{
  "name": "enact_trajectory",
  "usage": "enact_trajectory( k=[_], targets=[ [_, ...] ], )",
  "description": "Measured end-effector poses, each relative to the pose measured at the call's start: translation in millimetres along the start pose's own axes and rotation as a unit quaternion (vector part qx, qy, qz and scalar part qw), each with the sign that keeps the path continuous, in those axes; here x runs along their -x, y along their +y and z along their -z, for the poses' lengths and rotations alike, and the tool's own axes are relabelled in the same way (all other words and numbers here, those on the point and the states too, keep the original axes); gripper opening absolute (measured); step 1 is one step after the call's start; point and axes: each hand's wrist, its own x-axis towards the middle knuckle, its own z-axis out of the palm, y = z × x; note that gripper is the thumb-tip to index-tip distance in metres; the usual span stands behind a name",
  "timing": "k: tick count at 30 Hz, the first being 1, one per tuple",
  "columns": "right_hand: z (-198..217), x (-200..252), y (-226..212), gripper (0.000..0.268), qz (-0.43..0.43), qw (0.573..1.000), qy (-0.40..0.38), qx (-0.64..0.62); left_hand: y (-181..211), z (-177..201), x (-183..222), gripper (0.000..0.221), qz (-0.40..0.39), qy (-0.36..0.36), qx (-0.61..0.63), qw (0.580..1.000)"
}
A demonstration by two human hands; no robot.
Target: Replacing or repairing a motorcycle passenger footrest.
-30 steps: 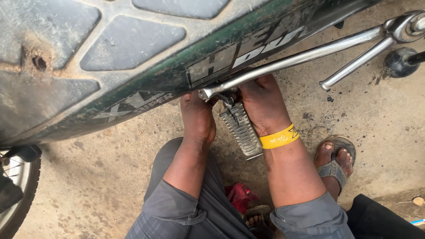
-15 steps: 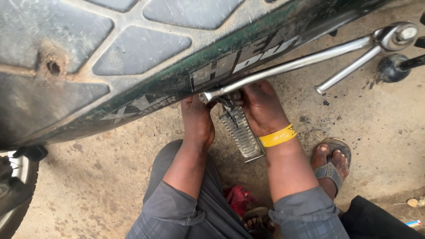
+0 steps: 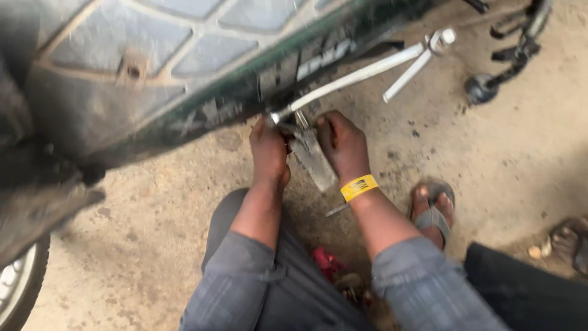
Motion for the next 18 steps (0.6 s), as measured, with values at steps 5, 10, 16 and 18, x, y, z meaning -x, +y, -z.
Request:
enact_trajectory(
  k=[5, 10, 16, 18],
  targets=[
    [19.0, 90.2, 99.0, 0.032, -0.048, 0.907, -0.151, 0.391, 17.3, -8.7, 32.3, 0.031, 0.124, -0.103, -0.003, 0.987],
    [20.5, 113.8, 91.3, 0.037, -0.023, 0.931, -0.062, 0.360, 40.6, -30.1, 50.5, 0.030, 0.197, -0.193, 0.280, 0.920],
    [16.5, 96.0, 70.6, 0.036, -0.063, 0.884, -0.166, 0.432, -15.6, -33.9, 15.4, 0.019, 0.206, -0.234, 0.469, 0.826],
    [20.7, 94.3, 56.3, 0.034, -0.045, 0.882, -0.179, 0.435, -18.3, -35.5, 12.6, 0.016, 0.209, -0.212, 0.461, 0.836]
  ],
)
